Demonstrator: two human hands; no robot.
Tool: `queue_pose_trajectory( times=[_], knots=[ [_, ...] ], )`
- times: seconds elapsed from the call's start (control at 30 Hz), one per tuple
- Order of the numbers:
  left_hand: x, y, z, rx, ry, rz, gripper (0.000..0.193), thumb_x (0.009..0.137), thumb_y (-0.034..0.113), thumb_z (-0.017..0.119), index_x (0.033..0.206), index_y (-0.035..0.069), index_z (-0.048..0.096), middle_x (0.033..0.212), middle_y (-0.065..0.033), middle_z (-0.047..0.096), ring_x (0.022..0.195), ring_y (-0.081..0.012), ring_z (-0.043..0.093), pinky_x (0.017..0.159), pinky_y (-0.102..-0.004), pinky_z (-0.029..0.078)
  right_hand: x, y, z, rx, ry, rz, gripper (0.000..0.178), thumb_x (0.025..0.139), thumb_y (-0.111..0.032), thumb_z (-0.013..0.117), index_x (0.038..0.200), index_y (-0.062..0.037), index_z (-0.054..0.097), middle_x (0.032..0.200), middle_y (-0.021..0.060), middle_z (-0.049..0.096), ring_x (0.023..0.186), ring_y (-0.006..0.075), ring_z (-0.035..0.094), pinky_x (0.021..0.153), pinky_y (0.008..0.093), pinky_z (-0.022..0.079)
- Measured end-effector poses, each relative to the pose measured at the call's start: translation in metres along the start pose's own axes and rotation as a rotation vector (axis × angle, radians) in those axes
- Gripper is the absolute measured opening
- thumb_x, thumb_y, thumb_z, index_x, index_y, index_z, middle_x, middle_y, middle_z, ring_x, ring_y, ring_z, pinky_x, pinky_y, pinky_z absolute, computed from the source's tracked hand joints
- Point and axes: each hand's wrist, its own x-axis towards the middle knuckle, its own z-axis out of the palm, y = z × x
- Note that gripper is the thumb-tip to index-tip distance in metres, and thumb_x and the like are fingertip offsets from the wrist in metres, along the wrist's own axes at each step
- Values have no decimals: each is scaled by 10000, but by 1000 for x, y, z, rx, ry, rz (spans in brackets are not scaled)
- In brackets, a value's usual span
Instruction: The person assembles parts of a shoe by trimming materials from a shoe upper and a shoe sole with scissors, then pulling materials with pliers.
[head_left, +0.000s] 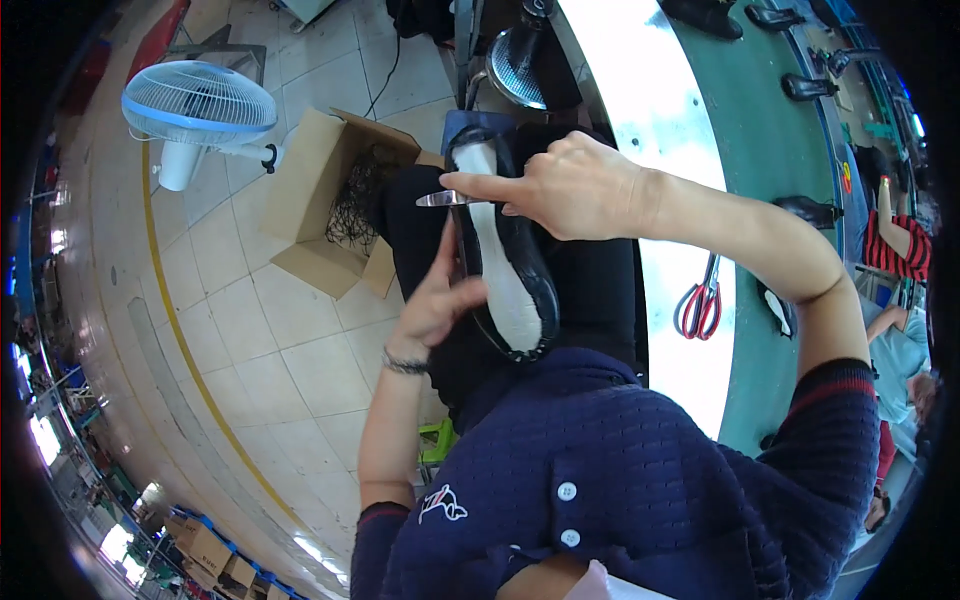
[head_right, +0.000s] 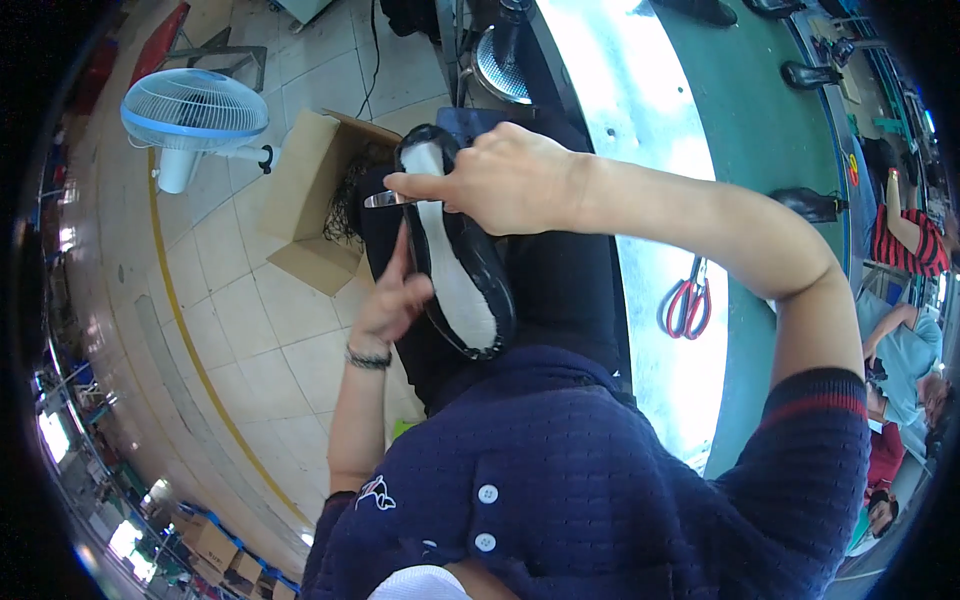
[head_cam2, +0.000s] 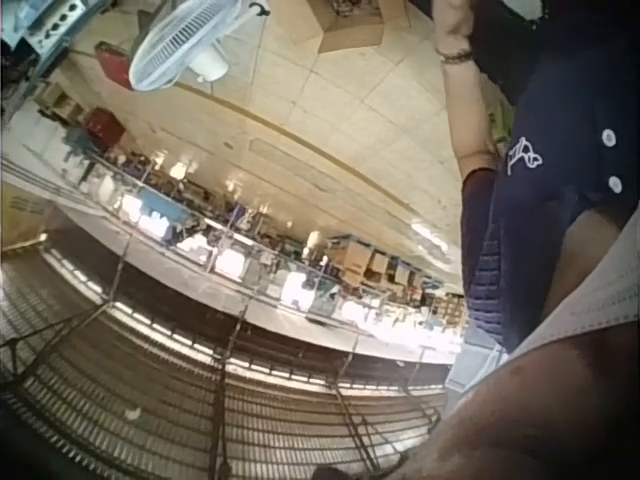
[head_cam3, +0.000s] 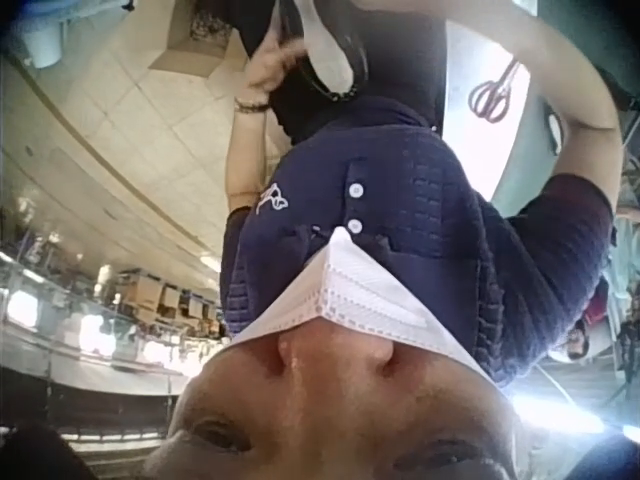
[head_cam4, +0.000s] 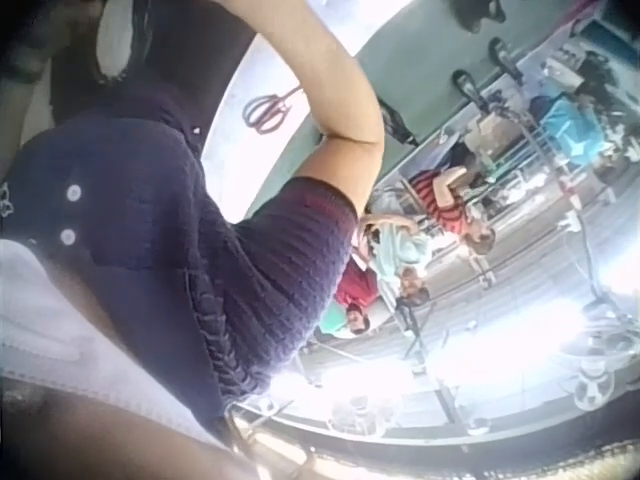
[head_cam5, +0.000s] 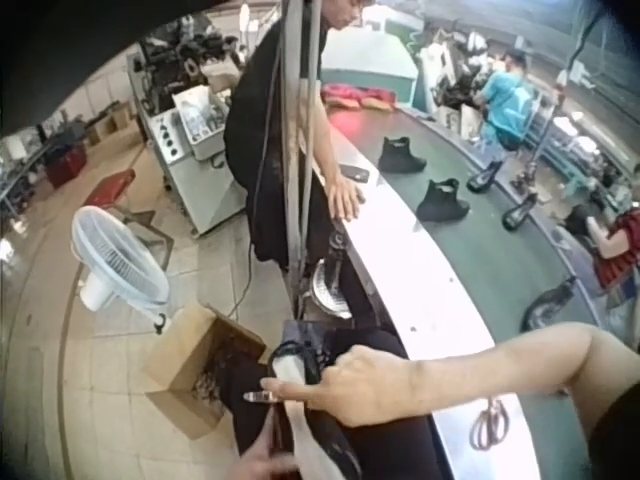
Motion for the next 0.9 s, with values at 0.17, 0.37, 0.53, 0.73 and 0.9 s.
queue_pose_trajectory(
  times=[0.17, 0.37, 0.53, 0.73, 0.9],
  knots=[
    [43, 36, 26, -19, 162, -241, 797, 864, 240, 704, 1489, 242, 210, 1246, -18, 520, 1076, -155, 571, 839, -350, 516, -38, -8, -12, 335, 460, 125, 566, 915, -182, 569, 1438, -225, 357, 725, 148, 661, 581, 270, 658, 479, 332, 485],
    [17, 43, 50, 129, 148, -114, 829, 797, 101, 753, 1457, 87, 252, 1267, -62, 507, 1165, -176, 507, 984, -353, 444, -135, -20, 22, 1265, 608, 647, 444, 1016, -400, 375, 1277, -73, 525, 689, 46, 605, 677, 115, 626, 648, 279, 462],
    [4, 14, 69, 564, -47, 271, 1312, 652, 55, 843, 1506, 167, -147, 1465, -110, 300, 1352, -229, 334, 1117, -367, 281, -175, -31, 67, 1695, 450, 577, 229, 906, -193, 609, 1084, -55, 568, 873, 113, 677, 771, 154, 630, 709, 282, 494],
    [0, -57, 49, 513, -67, 212, 1395, 609, 54, 874, 1492, 228, -192, 1492, -127, 238, 1364, -257, 321, 1118, -401, 287, -167, -64, 91, 1895, 129, 534, 300, 950, -313, 579, 1072, -39, 564, 762, 110, 665, 619, 114, 589, 558, 228, 447],
    [2, -31, 41, 488, -322, 210, 1322, 638, 126, 873, 1514, 204, -113, 1453, -121, 284, 1333, -250, 368, 1109, -373, 302, -156, -69, 96, 1864, -78, 545, 469, 979, -479, 467, 945, -41, 633, 611, 15, 585, 535, 64, 542, 517, 208, 425]
  ],
)
